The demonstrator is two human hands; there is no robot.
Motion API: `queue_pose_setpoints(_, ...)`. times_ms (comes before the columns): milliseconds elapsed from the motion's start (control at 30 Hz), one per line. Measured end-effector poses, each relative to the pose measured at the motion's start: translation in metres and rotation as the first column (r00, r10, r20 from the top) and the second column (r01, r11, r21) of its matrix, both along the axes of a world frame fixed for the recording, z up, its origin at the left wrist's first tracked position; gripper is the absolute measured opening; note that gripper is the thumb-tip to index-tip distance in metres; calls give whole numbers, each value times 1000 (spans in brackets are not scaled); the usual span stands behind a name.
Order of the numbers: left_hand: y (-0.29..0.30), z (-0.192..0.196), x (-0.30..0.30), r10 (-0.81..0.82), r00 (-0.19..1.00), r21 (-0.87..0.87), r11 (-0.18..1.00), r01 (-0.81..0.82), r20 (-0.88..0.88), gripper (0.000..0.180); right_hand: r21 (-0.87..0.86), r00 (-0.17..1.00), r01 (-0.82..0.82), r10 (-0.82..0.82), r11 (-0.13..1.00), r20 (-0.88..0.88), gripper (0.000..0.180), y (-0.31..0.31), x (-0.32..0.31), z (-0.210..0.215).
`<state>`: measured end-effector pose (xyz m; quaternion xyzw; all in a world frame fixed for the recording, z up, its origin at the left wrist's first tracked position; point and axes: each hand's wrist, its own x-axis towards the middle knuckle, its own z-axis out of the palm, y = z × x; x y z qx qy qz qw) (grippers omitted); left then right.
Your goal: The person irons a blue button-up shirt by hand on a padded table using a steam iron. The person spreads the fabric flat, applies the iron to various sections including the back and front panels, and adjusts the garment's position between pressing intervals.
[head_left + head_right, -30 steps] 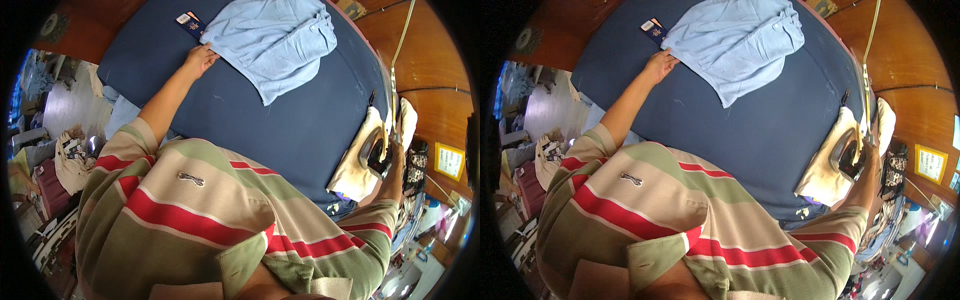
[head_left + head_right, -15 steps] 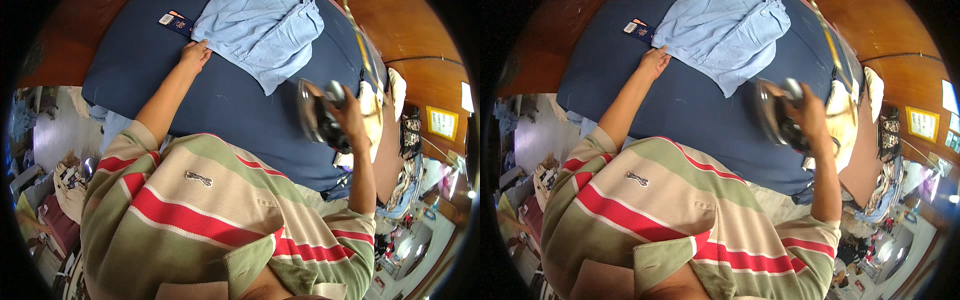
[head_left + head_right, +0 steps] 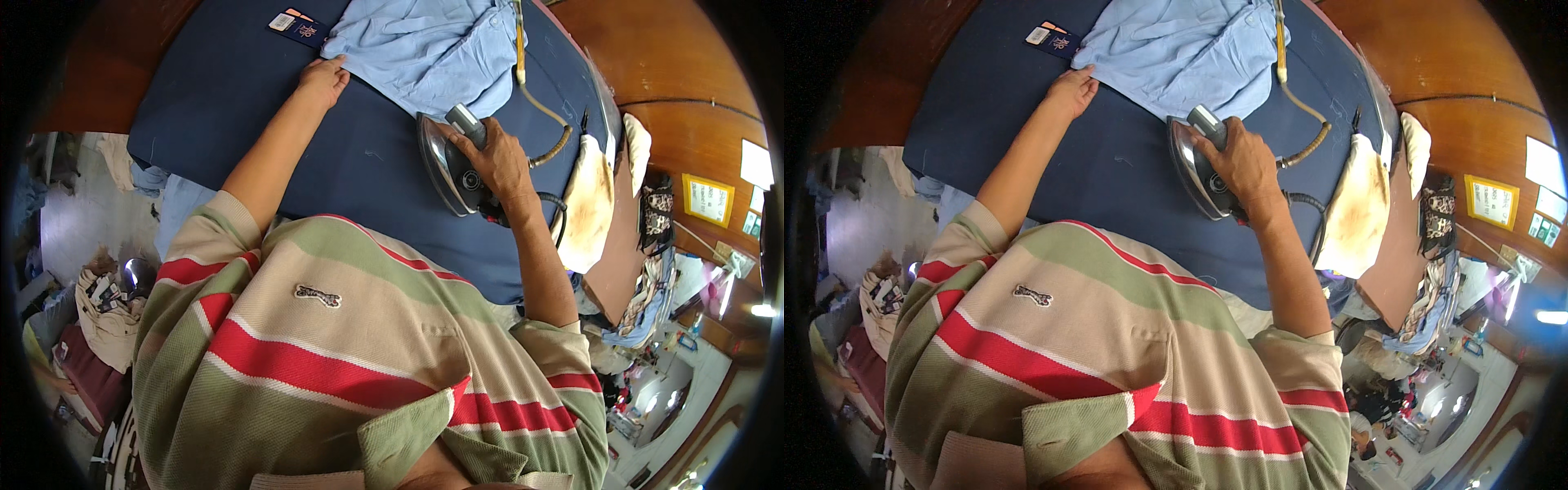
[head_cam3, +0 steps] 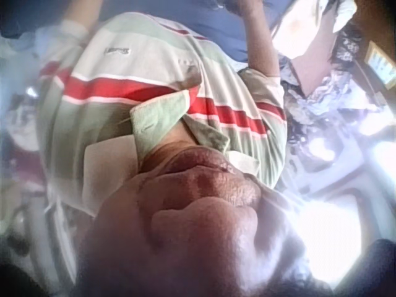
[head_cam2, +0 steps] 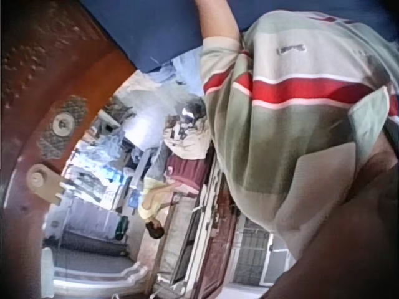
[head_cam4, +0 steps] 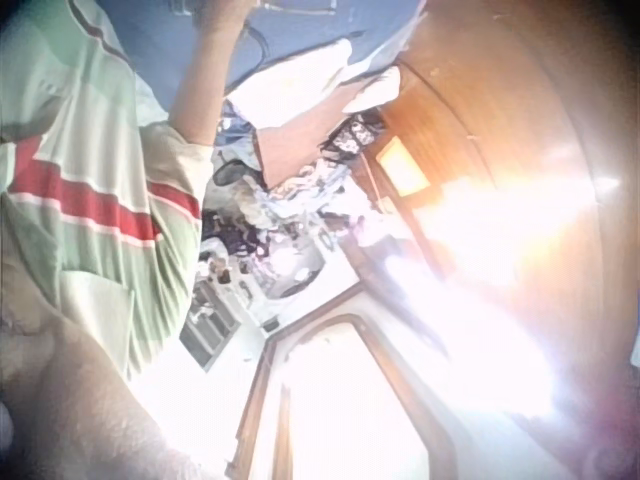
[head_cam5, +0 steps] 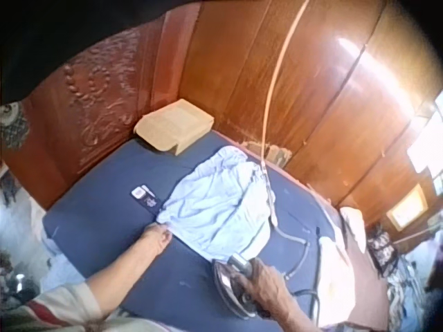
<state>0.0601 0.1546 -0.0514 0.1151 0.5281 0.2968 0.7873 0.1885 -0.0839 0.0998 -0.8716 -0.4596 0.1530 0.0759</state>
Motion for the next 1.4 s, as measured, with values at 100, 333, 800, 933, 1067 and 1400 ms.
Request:
queue_pose_setpoints(100,14,-2,-4,-119,993,168,979,114,24,44,5,998,44,-45,999,40,53,10,-5,0)
queue_pose_setpoints(333,18,10,-14,56,755,658,534,530,-654,64,55,998,-61,61,997,15,50,58,-25,-3)
queue_pose_setpoints(800,34,0,-44,385,443,497,48,866,-809,77,170,966,-254,242,952,90,47,129,-45,-13)
queue_pose_setpoints(933,42,-7,-49,297,517,554,50,831,-802,77,157,969,-248,242,956,59,54,138,-44,-17)
queue_pose_setpoints(1067,41,-7,-52,343,495,540,44,841,-799,79,41,969,-243,241,969,47,56,101,-29,-10)
queue_pose_setpoints(1400,41,-5,-48,277,507,540,57,839,-817,80,-48,1000,17,-18,999,-3,48,9,-4,2)
